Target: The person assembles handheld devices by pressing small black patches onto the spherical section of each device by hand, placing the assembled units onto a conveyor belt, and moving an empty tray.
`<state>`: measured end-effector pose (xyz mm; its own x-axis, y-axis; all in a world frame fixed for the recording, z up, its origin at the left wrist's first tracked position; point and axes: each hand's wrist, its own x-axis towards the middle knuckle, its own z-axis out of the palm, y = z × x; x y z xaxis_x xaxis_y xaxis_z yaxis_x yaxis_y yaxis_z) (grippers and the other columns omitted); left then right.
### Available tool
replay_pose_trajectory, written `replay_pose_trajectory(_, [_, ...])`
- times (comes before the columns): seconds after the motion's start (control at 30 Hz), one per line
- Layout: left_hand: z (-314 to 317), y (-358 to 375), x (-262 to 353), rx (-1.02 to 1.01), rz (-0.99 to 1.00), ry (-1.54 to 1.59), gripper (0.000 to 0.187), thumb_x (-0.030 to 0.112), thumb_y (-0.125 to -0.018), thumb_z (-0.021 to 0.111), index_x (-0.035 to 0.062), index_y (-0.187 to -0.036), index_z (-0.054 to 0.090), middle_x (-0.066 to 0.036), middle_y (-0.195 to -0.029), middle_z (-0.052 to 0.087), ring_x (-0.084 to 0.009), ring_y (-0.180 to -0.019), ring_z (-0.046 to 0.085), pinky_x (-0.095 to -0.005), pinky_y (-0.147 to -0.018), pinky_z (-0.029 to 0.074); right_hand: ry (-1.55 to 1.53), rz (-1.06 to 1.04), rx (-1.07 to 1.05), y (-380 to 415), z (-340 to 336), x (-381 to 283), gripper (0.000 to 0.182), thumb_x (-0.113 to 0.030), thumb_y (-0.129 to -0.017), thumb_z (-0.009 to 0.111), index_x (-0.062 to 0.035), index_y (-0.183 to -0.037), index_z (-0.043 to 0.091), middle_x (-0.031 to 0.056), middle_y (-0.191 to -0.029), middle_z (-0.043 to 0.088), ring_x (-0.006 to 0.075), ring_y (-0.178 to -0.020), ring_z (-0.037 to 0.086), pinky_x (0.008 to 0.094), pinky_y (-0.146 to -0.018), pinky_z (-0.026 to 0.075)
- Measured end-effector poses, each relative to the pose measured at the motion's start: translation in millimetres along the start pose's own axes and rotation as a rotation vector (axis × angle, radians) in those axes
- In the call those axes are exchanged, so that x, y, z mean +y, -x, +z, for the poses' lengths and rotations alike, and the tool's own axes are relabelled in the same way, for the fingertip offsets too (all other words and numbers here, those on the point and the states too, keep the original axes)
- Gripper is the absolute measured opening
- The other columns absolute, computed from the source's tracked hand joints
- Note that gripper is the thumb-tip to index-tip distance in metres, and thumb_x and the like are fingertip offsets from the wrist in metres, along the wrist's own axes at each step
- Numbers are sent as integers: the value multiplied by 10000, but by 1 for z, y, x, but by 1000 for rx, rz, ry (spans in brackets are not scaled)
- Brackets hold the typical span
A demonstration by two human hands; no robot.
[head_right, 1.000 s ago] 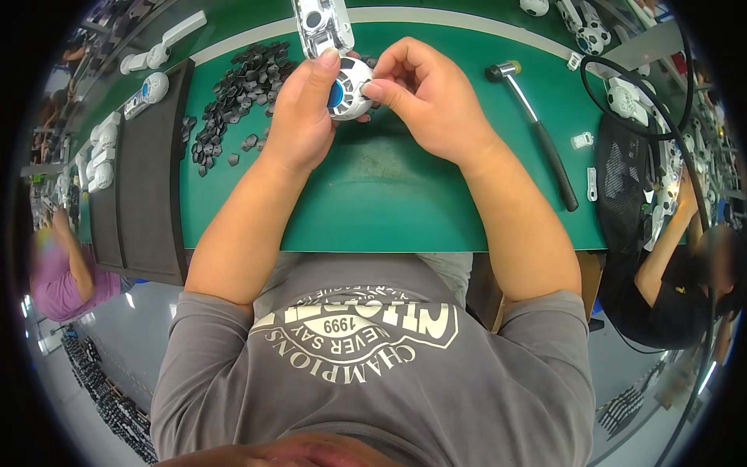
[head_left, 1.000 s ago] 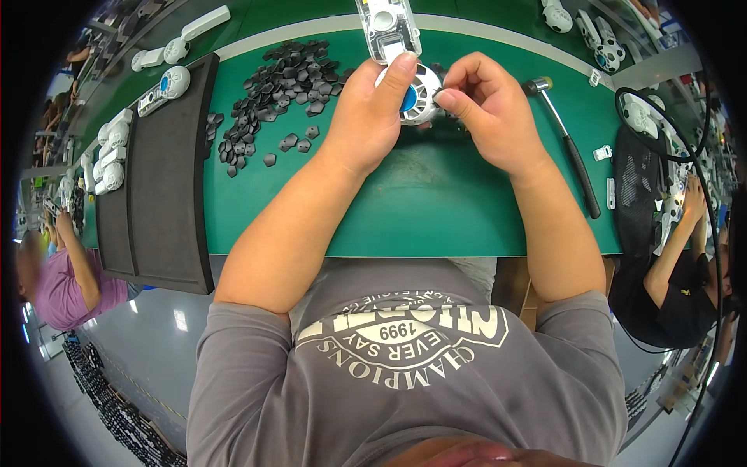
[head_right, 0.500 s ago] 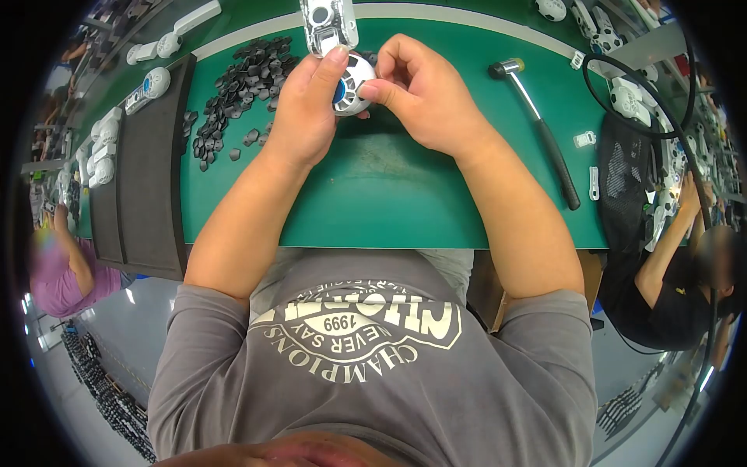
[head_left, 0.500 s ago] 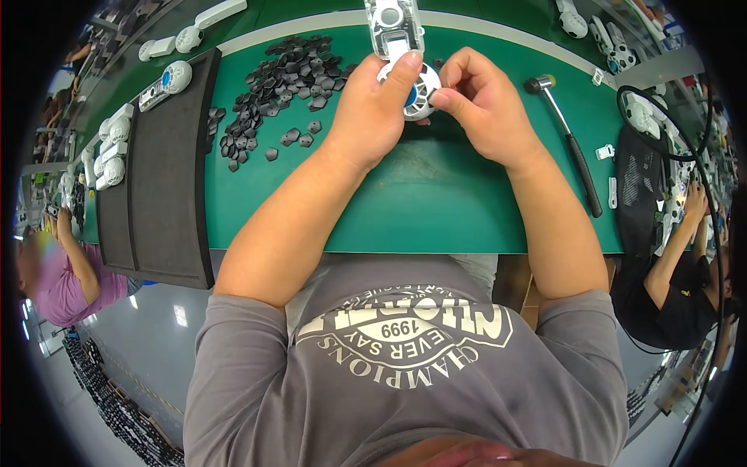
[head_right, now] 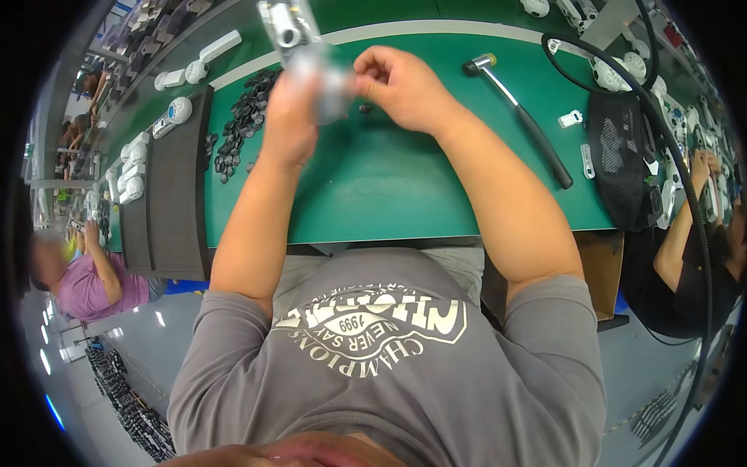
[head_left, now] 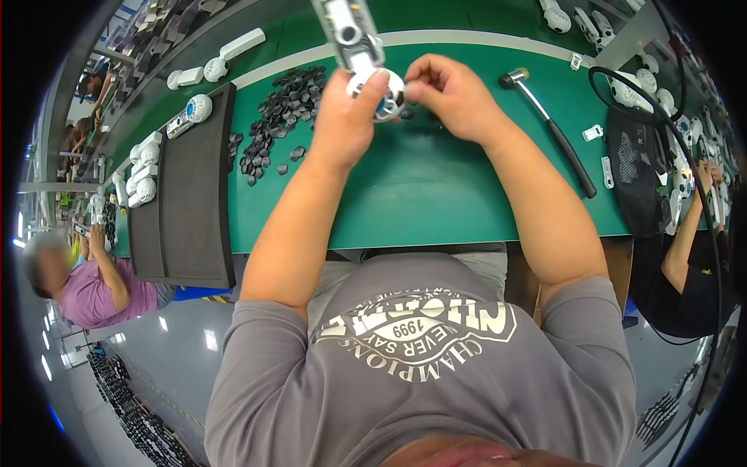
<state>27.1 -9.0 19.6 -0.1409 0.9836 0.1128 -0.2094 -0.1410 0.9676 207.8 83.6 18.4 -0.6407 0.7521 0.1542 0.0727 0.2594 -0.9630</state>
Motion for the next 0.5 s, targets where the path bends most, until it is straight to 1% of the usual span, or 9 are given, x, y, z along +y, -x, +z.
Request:
replay_pose_trajectory(0.07, [-9,11,22,32,188,-587,479,331,-939,733,-22,-1217,569,-117,-1026,695,-192,-864,692,-339,-772,590,-15,42,54,4,4,10,247,-199,-898,797,-51,-984,620,0,-795,573,131,-826,609,306,-718,505])
replay_pose_trajectory(0.1, [-13,15,37,47,290,-880,529,328,-902,775,-26,-1239,573,-125,-1040,698,-208,-891,700,-346,-803,590,251,-92,56,6,4,20,234,-200,-892,793,-52,-985,637,23,-809,591,175,-846,620,336,-739,509])
replay_pose_trajectory(0.13, [-23,23,57,49,296,-881,529,328,-902,775,-26,-1239,573,-125,-1040,698,-208,-891,700,-346,-803,590,518,-228,59,6,3,28,223,-200,-886,789,-52,-985,654,47,-823,610,220,-867,631,366,-760,513])
replay_pose_trajectory(0.17, [-34,32,77,-104,363,-868,614,330,-842,820,-28,-1276,573,-135,-1065,699,-226,-934,707,-354,-842,583,783,-357,67,6,0,36,214,-201,-880,784,-53,-986,671,71,-836,628,264,-887,642,396,-782,517])
replay_pose_trajectory(0.23, [-38,39,92,-256,411,-851,705,331,-781,866,-29,-1312,574,-144,-1090,701,-244,-978,714,-362,-881,575,806,-348,32,9,6,37,211,-200,-875,782,-51,-976,672,91,-856,636,295,-903,639,419,-800,514])
replay_pose_trajectory(0.33, [-42,37,103,-511,430,-298,720,344,-805,846,-22,-1357,565,-150,-1102,706,-240,-1041,715,-370,-890,588,868,-372,-32,3,13,32,204,-199,-866,777,-47,-956,675,132,-895,651,357,-934,633,466,-836,506])
replay_pose_trajectory(0.37, [-42,36,101,-504,433,-302,720,344,-805,846,-22,-1357,565,-150,-1102,706,-240,-1041,715,-370,-890,588,858,-358,-44,3,14,32,204,-196,-865,777,-51,-961,671,128,-899,652,354,-933,631,462,-833,508])
replay_pose_trajectory(0.47, [-27,25,73,-325,31,108,580,326,-880,787,-26,-1295,584,-142,-1054,713,-228,-985,726,-372,-820,616,847,-335,-66,1,11,28,206,-190,-862,776,-57,-971,663,120,-908,654,348,-930,628,455,-826,512])
replay_pose_trajectory(0.5, [-27,15,62,-325,35,109,580,326,-880,787,-26,-1295,584,-142,-1054,713,-228,-985,726,-372,-820,616,817,-288,-65,1,10,24,194,-180,-874,768,-59,-977,657,111,-905,660,321,-903,634,434,-803,514])
